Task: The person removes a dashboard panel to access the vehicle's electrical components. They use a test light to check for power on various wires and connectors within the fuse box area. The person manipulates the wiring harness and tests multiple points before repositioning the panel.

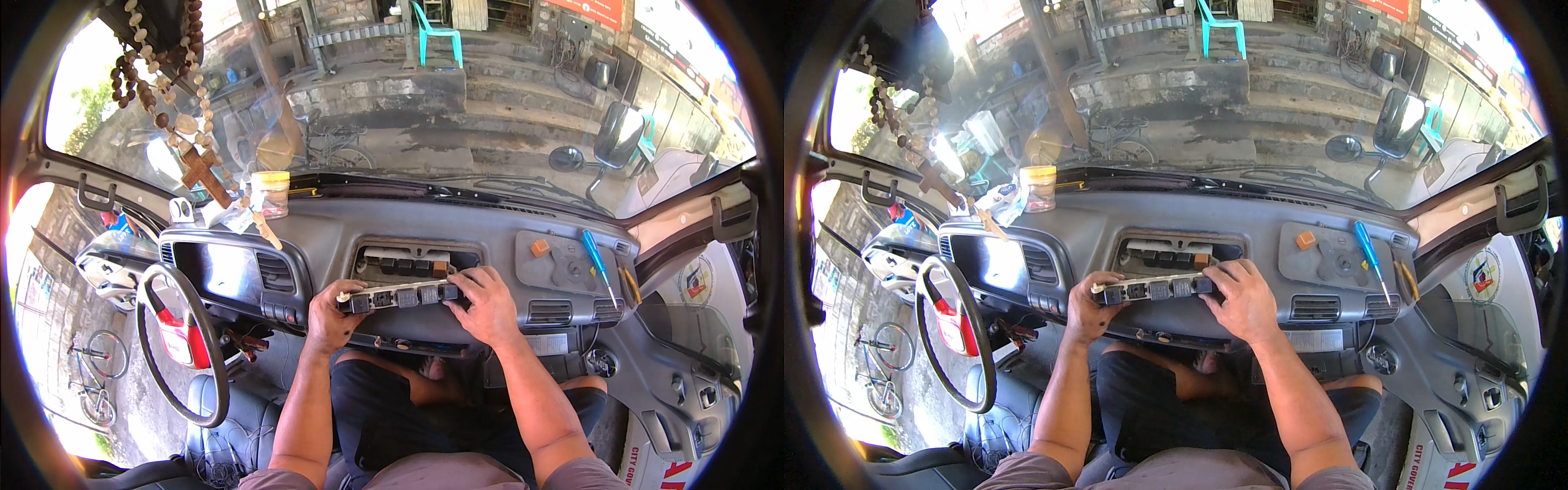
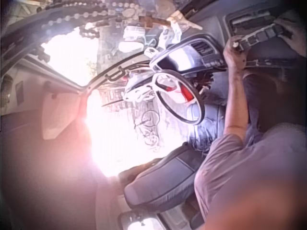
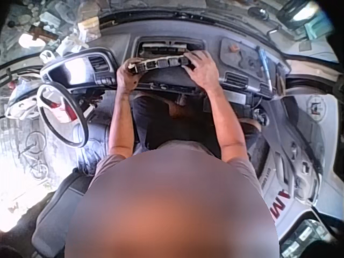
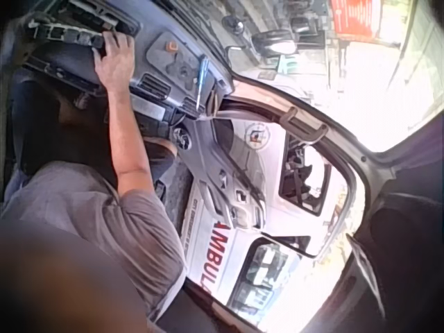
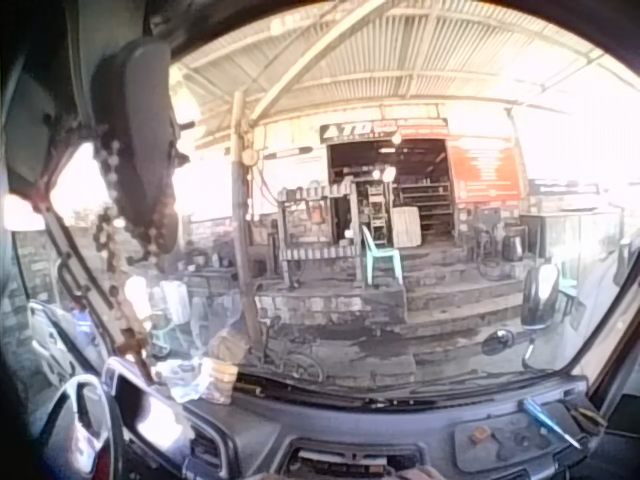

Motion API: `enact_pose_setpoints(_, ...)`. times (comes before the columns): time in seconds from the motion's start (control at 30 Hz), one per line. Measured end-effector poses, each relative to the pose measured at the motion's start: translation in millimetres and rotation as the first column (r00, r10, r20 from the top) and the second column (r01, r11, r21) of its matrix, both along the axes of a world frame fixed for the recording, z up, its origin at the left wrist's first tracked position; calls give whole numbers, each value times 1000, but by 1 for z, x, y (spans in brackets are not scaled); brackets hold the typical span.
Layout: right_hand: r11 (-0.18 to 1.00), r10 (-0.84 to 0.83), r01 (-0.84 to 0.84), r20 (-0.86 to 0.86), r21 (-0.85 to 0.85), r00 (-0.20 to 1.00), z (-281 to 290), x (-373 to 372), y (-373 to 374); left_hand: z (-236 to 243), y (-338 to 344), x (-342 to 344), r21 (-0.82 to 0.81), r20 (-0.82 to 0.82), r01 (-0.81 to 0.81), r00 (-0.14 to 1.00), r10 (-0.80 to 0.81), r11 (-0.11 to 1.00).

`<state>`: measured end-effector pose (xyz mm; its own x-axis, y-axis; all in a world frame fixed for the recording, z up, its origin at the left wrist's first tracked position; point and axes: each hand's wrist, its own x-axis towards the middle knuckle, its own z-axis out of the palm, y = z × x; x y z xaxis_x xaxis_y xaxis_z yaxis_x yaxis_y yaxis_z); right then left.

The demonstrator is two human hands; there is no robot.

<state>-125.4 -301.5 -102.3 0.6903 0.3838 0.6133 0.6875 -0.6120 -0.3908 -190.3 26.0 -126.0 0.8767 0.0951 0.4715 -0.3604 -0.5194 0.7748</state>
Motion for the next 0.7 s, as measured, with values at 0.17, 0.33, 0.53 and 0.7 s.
enact_pose_setpoints(0.17,1000,-5,5,-11,-2,1000,0,0,0,1,-1,-1,-4,-14,-4,1000,4,1000)
enact_pose_setpoints(0.33,1000,10,-10,2,1,1000,0,0,-1,5,-3,-2,41,9,-21,1000,21,999)
enact_pose_setpoints(0.53,1000,13,-13,7,6,1000,-1,1,-1,3,-2,-1,13,-5,-13,1000,13,1000)
enact_pose_setpoints(0.7,1000,18,-18,11,14,1000,-1,1,-1,1,-1,0,1,1,-1,1000,1,1000)
